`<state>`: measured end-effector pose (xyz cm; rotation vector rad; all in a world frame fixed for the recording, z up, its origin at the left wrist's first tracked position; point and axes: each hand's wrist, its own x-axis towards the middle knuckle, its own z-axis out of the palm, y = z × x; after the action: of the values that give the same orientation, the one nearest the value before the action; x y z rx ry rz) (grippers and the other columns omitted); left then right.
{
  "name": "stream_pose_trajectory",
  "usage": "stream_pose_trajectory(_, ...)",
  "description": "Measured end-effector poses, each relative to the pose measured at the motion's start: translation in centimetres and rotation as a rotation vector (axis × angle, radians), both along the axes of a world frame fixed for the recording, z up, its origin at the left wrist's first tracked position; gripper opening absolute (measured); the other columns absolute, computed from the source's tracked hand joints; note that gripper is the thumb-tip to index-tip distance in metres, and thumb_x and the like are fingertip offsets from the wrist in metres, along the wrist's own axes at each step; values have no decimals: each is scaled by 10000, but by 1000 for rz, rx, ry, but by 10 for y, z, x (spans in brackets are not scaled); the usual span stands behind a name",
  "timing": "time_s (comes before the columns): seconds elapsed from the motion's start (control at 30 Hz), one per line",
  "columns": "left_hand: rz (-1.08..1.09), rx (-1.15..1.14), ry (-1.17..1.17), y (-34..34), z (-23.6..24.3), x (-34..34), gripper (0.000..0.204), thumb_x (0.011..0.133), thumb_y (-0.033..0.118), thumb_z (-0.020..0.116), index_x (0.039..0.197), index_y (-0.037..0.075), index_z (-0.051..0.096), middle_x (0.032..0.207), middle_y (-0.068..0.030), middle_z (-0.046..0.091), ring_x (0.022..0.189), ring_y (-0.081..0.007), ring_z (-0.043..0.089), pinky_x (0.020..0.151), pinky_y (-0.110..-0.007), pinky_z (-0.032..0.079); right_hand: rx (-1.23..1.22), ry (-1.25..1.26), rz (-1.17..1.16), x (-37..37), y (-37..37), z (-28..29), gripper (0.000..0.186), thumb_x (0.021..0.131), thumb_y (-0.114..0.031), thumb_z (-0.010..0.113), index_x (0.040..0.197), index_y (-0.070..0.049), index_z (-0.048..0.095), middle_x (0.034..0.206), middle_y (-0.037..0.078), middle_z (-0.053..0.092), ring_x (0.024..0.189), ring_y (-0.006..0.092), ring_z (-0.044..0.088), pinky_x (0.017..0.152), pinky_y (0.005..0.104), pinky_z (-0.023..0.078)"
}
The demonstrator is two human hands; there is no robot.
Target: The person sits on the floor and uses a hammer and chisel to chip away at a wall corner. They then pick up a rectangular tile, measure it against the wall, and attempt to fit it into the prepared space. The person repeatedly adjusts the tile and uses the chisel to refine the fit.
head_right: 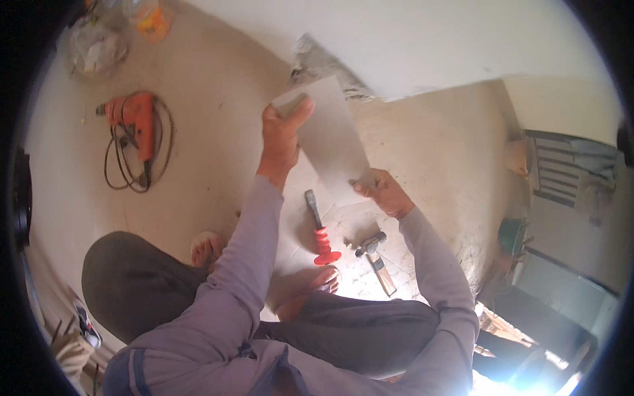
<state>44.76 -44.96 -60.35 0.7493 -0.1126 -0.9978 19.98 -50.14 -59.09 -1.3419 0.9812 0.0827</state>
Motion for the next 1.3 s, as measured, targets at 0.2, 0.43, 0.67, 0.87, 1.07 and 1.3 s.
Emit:
stream_pose_trajectory(0.2,-66,-177,-337,28,103,1,316,717,36,778,1016,-29,701,843,-69,682,752,-136,630,685,-261,518,-3,-184,-9,15,14,57,164,869,-131,697,1009,-54,660,897,-47,610,828,73,522,755,253,433)
stream_pose_trajectory(0.43,-180,-479,-824,49,162,-16,352,639,29,805,971,-35,706,826,-109,665,765,-157,596,697,-286,473,-269,-240,5,22,23,87,339,888,-112,659,1218,-47,615,1190,41,647,1100,148,559,1001,336,417)
stream_pose_trajectory(0.67,-285,-511,-988,65,196,-33,274,706,62,801,965,5,728,819,-88,664,738,-144,582,662,-264,452,-507,-88,79,13,34,122,480,873,-124,665,1324,-54,515,1309,107,558,1191,208,528,1033,375,417)
stream_pose_trajectory(0.87,-202,-436,-1376,58,195,-25,283,753,240,790,930,33,716,788,-93,669,703,-170,604,644,-288,476,-540,-322,83,-5,23,190,550,871,-155,654,1378,-67,460,1323,158,524,1188,257,526,997,373,460)
stream_pose_trajectory(1.07,-330,-244,-1071,42,165,-17,364,756,274,792,959,8,649,833,-59,665,764,-165,623,712,-297,498,-683,-141,67,-45,18,153,439,901,-128,601,1323,-39,519,1119,119,662,992,185,622,881,322,506)
stream_pose_trajectory(1.3,-554,-279,-787,37,118,-14,374,721,245,842,939,15,643,815,-35,642,744,-111,583,705,-253,476,-541,157,-255,-87,107,-6,216,887,-191,566,961,-16,670,873,107,694,739,207,678,693,335,540)
